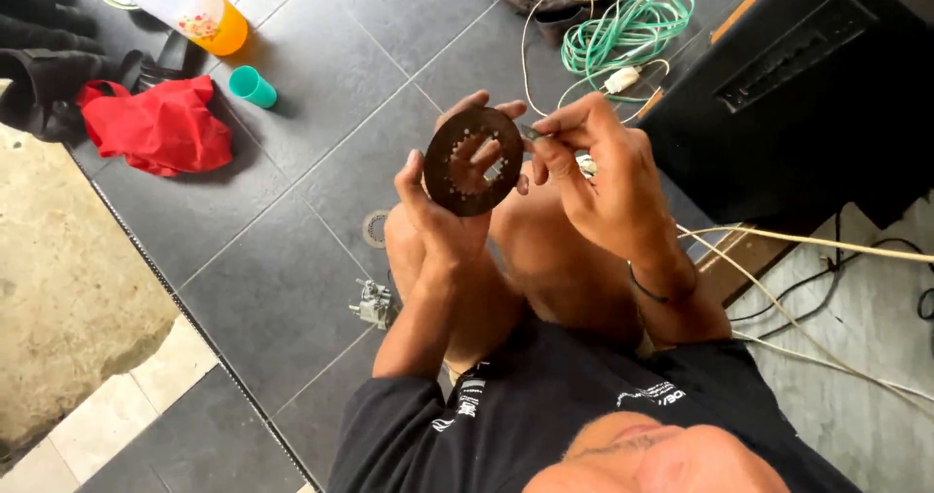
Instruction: The person sits on the floor and uses a small tool to scrape and clean the surface of a circular metal part. They rotate the part to access different areas and continue scraping until the end of the clip.
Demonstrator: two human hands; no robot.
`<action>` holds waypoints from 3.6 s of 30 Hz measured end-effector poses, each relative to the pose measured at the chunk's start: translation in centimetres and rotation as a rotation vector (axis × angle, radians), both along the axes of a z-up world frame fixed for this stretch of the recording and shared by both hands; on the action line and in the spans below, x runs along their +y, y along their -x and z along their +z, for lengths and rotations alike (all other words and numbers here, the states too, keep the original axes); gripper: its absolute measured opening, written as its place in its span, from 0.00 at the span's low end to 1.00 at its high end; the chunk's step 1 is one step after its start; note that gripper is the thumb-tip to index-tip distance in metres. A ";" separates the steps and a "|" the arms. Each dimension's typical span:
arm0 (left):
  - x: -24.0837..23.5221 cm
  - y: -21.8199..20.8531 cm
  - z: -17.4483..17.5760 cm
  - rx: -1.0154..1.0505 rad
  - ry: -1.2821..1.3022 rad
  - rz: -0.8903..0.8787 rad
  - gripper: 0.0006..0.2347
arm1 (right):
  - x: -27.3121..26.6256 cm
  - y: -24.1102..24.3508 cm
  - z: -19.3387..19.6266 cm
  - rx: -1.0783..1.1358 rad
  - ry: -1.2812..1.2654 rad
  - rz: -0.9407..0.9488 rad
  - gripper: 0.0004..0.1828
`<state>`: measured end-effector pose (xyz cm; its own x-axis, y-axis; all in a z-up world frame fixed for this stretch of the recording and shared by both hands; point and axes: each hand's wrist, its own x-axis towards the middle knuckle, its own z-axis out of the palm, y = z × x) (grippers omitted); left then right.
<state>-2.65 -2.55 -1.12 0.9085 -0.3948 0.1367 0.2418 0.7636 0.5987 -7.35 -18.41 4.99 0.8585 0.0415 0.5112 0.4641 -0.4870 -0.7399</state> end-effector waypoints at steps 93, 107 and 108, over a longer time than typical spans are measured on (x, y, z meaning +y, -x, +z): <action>2.8 -0.4 -1.8 0.145 0.422 -0.041 0.24 | 6.2 -4.9 -1.2 -0.145 0.422 0.006 0.07; 4.5 -0.2 -1.4 0.143 0.272 -0.045 0.23 | 7.2 -5.1 -1.3 -0.125 0.405 0.024 0.10; 4.5 -0.2 -1.0 0.111 0.290 -0.013 0.23 | 7.6 -4.8 -1.7 -0.104 0.388 0.083 0.08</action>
